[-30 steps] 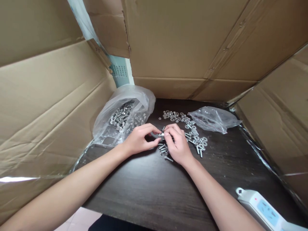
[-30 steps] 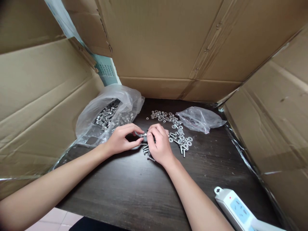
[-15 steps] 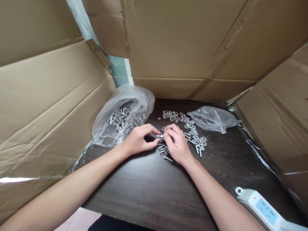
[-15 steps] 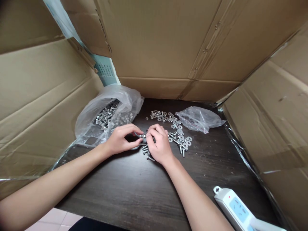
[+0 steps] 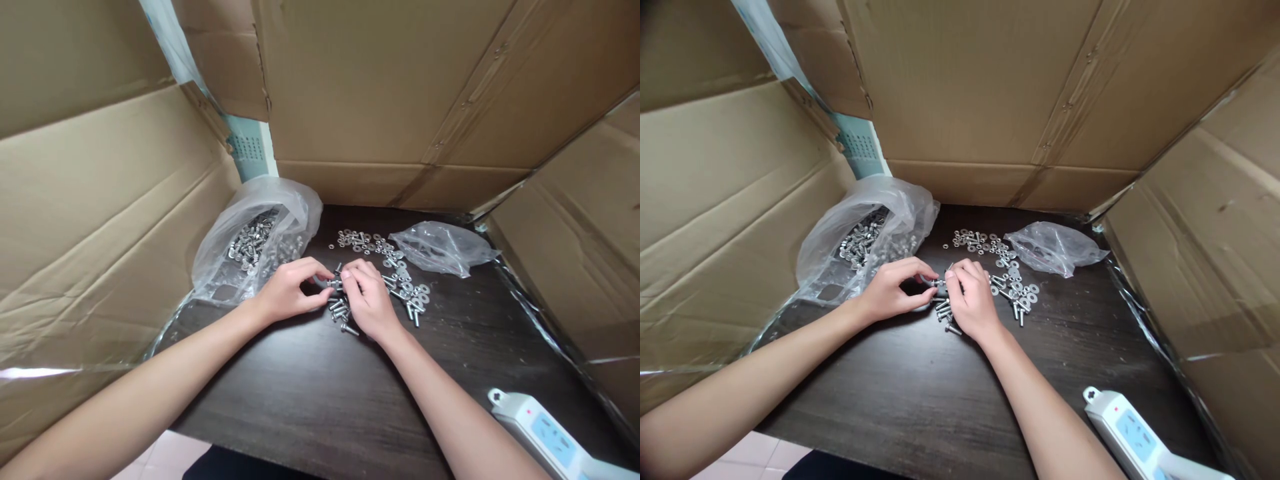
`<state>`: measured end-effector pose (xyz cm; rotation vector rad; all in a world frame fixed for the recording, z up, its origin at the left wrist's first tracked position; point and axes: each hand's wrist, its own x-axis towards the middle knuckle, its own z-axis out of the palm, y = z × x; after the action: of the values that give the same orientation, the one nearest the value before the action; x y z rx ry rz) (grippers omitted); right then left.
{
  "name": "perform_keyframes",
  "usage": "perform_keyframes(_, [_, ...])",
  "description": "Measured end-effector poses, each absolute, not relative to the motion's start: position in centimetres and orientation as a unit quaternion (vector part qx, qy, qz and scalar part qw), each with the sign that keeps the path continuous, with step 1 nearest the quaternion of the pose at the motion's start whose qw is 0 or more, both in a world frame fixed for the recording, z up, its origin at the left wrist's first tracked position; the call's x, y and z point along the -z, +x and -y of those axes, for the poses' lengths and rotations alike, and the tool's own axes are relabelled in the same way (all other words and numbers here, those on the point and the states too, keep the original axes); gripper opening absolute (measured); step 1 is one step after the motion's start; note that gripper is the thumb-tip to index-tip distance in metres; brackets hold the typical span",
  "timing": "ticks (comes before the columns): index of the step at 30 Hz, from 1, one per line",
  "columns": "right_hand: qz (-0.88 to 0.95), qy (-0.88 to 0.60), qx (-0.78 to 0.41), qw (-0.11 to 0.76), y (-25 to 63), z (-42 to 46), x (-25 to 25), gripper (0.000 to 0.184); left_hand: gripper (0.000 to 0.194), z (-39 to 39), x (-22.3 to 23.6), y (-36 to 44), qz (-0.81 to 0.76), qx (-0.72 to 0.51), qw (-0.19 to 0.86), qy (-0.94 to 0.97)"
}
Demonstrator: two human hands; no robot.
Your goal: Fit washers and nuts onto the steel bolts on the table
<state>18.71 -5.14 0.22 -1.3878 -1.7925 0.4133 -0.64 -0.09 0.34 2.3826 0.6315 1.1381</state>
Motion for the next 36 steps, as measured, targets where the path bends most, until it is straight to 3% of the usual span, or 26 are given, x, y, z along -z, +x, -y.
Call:
perform_keyframes(5, [0.709, -0.521, -0.183, 0.439, 18.79, 5.19, -0.26, 0.005, 0.013, 0.04, -0.33, -0.71, -0.233, -0.406, 0.213, 0.858])
perform_keyframes(7, [0.714, -0.513, -0.184, 0.440, 18.76, 5.18, -0.24, 0.006, 0.013, 0.04, -0.33, -0.71, -0.232, -0.404, 0.213, 0.859])
perform_keyframes(12, [0.708, -0.539, -0.183, 0.418, 18.74, 5.19, -0.31, 0.029, 0.014, 0.03, -0.34, -0.67, -0.228, -0.405, 0.214, 0.859])
perform_keyframes(17, [0.712, -0.540, -0.187, 0.409, 19.00, 5.35, -0.43, 0.013, 0.015, 0.02, -0.32, -0.69, -0.226, -0.406, 0.212, 0.860])
perform_keyframes(22, [0.709, -0.558, -0.194, 0.385, 18.96, 5.48, -0.59, 0.034, 0.014, 0.06, -0.28, -0.69, -0.228, -0.408, 0.213, 0.858])
perform_keyframes(26, [0.694, -0.552, -0.193, 0.419, 18.96, 5.55, -0.65, 0.023, 0.014, 0.01, -0.30, -0.72, -0.232, -0.411, 0.207, 0.857])
perform_keyframes(36, [0.690, -0.551, -0.205, 0.422, 19.19, 5.42, -0.48, 0.027, 0.012, 0.08, -0.28, -0.66, -0.237, -0.412, 0.200, 0.857])
